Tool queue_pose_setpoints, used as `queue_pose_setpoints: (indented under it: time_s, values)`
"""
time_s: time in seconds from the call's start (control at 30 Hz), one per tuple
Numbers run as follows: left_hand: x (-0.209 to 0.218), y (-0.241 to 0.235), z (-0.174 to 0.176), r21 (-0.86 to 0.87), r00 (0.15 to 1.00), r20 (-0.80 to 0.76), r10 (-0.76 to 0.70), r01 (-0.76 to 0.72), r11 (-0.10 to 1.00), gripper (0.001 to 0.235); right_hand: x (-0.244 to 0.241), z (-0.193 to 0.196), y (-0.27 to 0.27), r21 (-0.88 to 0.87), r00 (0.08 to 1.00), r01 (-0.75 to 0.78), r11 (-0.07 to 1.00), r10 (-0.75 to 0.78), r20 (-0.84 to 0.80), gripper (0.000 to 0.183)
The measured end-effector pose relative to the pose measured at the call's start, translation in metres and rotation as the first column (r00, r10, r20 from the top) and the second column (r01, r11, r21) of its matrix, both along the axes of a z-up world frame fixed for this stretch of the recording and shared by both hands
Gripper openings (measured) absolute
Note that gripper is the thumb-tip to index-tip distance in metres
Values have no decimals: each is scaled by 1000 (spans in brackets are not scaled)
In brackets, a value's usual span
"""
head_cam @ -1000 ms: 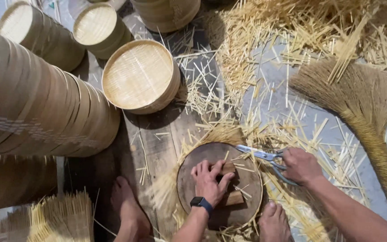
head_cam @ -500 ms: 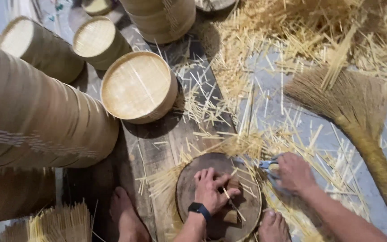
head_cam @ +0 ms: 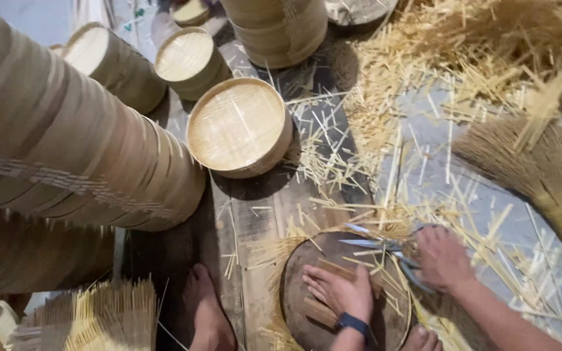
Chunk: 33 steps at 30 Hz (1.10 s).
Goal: The person sits on the floor assembling woven bamboo steamer baskets. They press a woven bamboo mat over a round form, fit a bent bamboo hoop around the mat's protruding strips, trim the excess strips with scissors, and set finished basket bodies onto a stack.
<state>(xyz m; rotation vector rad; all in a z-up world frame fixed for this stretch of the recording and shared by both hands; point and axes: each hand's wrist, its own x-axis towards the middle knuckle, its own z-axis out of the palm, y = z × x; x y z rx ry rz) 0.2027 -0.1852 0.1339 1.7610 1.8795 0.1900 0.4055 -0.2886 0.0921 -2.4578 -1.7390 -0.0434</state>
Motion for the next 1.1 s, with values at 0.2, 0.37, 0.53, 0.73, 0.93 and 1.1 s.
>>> queue_pose_setpoints:
  time_s: [0.2,0.37,0.53,0.73,0.93,1.1]
  values:
    - [-6,8,10,-135,991,86,-98,109,985,134,5,8,-2,-523,978,116,844,-190,-89,15]
    - [-14,8,-2,-77,883,201,-424,446,892,130,22,-41,-37,-267,994,108,958,-96,58,58]
    - [-18,11,14,-88,818,233,-526,556,826,127,5,-16,-21,-410,986,149,900,-166,-6,15]
    - [-26,8,2,-22,743,248,-622,646,763,126,14,-13,-21,-451,902,233,861,-365,-230,34]
    - [-40,7,0,-23,668,245,-703,728,685,123,3,7,-5,-510,984,101,854,-163,-78,33]
    - [-42,-6,-14,66,691,336,-640,661,748,114,8,30,-10,-505,960,117,855,-228,-164,20]
